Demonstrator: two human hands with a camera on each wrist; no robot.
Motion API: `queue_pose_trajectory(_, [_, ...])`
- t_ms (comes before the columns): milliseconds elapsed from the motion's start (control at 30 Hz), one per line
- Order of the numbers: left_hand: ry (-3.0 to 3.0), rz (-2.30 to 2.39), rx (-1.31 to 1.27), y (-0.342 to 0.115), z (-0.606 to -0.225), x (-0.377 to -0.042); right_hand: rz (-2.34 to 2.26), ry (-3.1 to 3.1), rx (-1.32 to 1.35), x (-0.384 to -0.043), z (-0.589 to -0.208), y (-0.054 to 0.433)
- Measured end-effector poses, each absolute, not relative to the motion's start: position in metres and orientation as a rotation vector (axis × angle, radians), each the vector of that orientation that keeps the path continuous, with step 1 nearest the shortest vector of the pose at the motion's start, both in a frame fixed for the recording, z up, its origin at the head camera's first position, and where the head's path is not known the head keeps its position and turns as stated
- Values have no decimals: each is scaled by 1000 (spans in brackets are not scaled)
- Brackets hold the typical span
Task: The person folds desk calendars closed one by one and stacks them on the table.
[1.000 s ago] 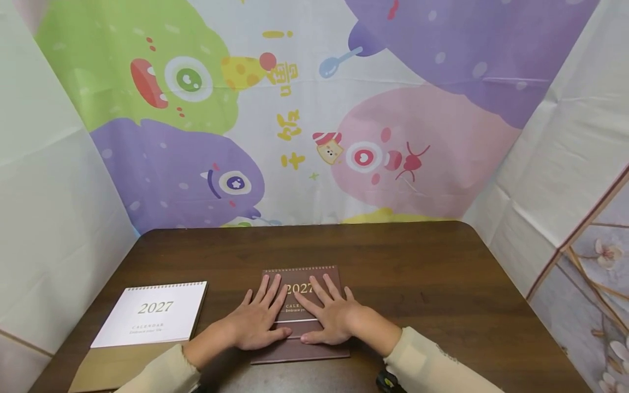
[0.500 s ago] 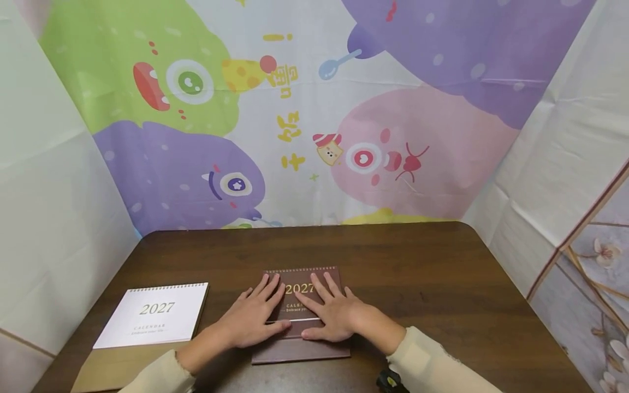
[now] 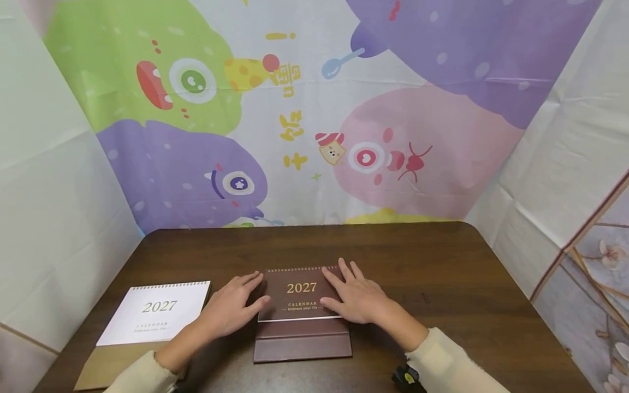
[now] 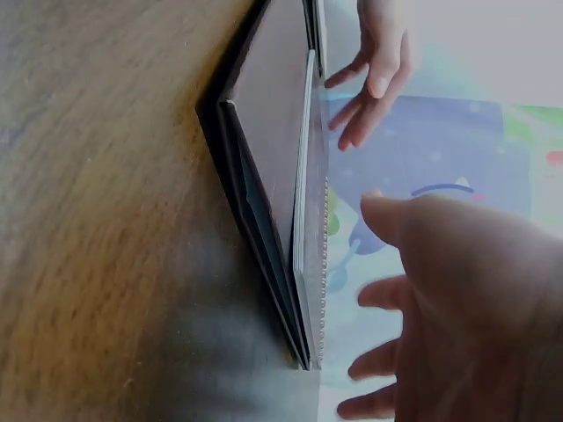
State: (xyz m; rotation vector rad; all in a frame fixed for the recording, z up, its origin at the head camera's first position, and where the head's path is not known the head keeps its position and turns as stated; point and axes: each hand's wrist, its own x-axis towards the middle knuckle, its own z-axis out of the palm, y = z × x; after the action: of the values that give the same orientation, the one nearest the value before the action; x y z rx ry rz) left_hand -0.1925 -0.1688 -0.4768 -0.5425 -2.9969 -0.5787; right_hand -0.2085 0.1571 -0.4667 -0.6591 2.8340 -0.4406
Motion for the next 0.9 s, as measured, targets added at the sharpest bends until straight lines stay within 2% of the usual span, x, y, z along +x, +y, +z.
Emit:
queue_pose_trajectory(267, [-3014, -881, -391, -166, -477, -193, -492, 2879, -557, -201, -469, 155])
queue_pose_trajectory(533, [-3004, -1046, -373, -165, -477, -194, -522, 2867, -635, -201, -476, 152])
queue_pose_trajectory(767, [-2883, -994, -510, -176, -531, -226, -527, 2864, -617, -199, -479, 147])
queue_pose_trajectory(900, [-2849, -1081, -510, -174, -535, -229, -591, 2862, -581, -199, -480, 146])
